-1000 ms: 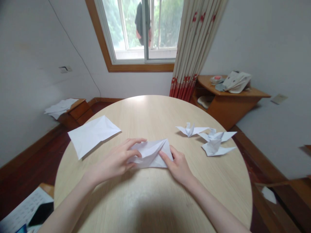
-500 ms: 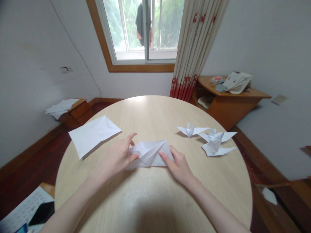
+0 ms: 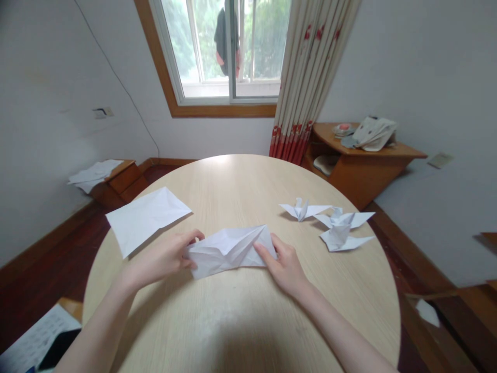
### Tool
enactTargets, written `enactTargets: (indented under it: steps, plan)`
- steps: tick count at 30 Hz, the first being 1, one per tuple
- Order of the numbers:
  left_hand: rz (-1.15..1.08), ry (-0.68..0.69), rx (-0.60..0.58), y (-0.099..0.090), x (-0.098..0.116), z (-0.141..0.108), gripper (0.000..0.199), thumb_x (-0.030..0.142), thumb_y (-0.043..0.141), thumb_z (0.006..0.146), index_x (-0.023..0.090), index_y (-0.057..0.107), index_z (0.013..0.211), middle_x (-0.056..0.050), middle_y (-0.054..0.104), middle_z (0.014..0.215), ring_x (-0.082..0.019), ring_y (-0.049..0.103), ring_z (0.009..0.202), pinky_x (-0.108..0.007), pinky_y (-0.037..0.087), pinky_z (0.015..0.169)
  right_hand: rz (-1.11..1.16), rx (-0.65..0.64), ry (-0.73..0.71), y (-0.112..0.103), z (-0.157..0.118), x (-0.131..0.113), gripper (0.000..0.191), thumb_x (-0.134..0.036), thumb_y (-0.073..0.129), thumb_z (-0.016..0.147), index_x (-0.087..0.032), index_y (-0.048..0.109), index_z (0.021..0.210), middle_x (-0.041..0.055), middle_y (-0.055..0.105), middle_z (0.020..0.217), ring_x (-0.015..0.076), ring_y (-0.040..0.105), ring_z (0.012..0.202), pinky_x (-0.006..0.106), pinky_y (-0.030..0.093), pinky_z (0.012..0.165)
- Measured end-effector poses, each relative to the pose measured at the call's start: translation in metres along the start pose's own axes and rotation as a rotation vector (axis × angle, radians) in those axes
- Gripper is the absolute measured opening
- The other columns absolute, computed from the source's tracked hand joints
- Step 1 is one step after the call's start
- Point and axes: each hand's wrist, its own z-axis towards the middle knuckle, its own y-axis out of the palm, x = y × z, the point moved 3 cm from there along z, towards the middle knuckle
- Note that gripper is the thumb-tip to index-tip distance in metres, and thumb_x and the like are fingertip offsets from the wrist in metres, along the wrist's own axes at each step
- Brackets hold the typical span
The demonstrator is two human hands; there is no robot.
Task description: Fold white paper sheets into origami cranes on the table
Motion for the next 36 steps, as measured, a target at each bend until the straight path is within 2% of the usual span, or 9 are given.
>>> enactTargets:
  steps: [4,8,12,16,21,25,31,33,36]
  plan:
    - [-0.154,0.027,0.097,-0.009,-0.003,0.003,0.021,0.021,0.056,0.076,0.023,0.056,0.098,0.001,0.064,0.082,-0.017,0.059,0.073,-0.027,0.042,0.067,0.035,0.006,0.024,-0.001,0.0,0.0,0.033,-0.049,0.053,0.088,-0.018,0.063,0.085,0.0036,0.066,0.076,0.0187,0.059,0.067,0.027,0.045,0.059]
    - [-0.414,0.056,0.248,-0.01,0.0,0.013,0.023,0.03,0.064,0.076,0.021,0.058,0.096,-0.001,0.063,0.086,-0.016,0.057,0.079,-0.029,0.045,0.076,0.119,0.035,0.043,-0.003,0.003,-0.002,0.031,-0.048,0.056,0.086,-0.018,0.064,0.087,0.0035,0.066,0.076,0.0193,0.06,0.069,0.027,0.045,0.06]
    - [-0.786,0.073,0.314,0.004,-0.002,0.026,0.029,0.037,0.068,0.074,0.017,0.058,0.092,-0.003,0.064,0.087,-0.017,0.06,0.08,-0.028,0.048,0.074,0.206,0.065,0.058,-0.004,0.009,-0.009,0.032,-0.048,0.058,0.084,-0.018,0.065,0.09,0.0047,0.068,0.08,0.0204,0.061,0.072,0.027,0.047,0.061]
    - [-0.971,0.081,0.327,0.027,-0.001,0.035,0.032,0.045,0.067,0.077,0.015,0.062,0.086,-0.005,0.067,0.087,-0.017,0.062,0.079,-0.028,0.048,0.073,0.21,0.039,0.05,-0.001,0.014,-0.02,0.031,-0.048,0.059,0.083,-0.018,0.065,0.084,0.0033,0.064,0.075,0.0187,0.058,0.068,0.026,0.045,0.059]
    - [-0.982,0.108,0.434,0.052,0.005,0.036,0.038,0.051,0.063,0.081,0.015,0.064,0.092,-0.005,0.068,0.088,-0.019,0.063,0.08,-0.027,0.048,0.071,0.206,-0.025,0.077,0.007,0.018,-0.029,0.033,-0.049,0.059,0.082,-0.017,0.064,0.083,0.0019,0.062,0.071,0.0171,0.056,0.063,0.025,0.043,0.055]
    - [-0.918,0.155,0.409,0.065,0.009,0.033,0.039,0.046,0.063,0.083,0.018,0.064,0.109,-0.006,0.069,0.103,-0.021,0.063,0.093,-0.028,0.048,0.081,0.181,-0.059,0.058,0.016,0.018,-0.029,0.032,-0.047,0.056,0.083,-0.016,0.067,0.085,0.0033,0.066,0.076,0.0183,0.059,0.069,0.026,0.045,0.061]
    - [-0.809,0.178,0.342,0.074,0.006,0.029,0.054,0.034,0.077,0.07,0.02,0.059,0.119,-0.004,0.067,0.115,-0.021,0.061,0.104,-0.03,0.044,0.092,0.181,-0.104,0.073,0.026,0.01,-0.016,0.031,-0.044,0.054,0.084,-0.016,0.068,0.087,0.0039,0.067,0.078,0.0185,0.06,0.071,0.027,0.046,0.062]
    - [-0.8,0.171,0.314,0.078,0.005,0.029,0.057,0.033,0.079,0.068,0.02,0.058,0.119,-0.004,0.067,0.112,-0.02,0.061,0.099,-0.029,0.045,0.088,0.177,-0.129,0.07,0.026,0.006,-0.015,0.031,-0.044,0.054,0.084,-0.016,0.067,0.086,0.0034,0.067,0.076,0.0178,0.06,0.069,0.026,0.045,0.062]
    - [-0.816,0.107,0.271,0.087,0.003,0.026,0.05,0.038,0.074,0.071,0.017,0.055,0.112,-0.001,0.068,0.086,-0.017,0.061,0.073,-0.026,0.046,0.067,0.171,-0.164,0.056,0.027,0.0,-0.017,0.031,-0.044,0.052,0.085,-0.017,0.066,0.085,0.0027,0.066,0.073,0.0161,0.057,0.064,0.025,0.044,0.058]
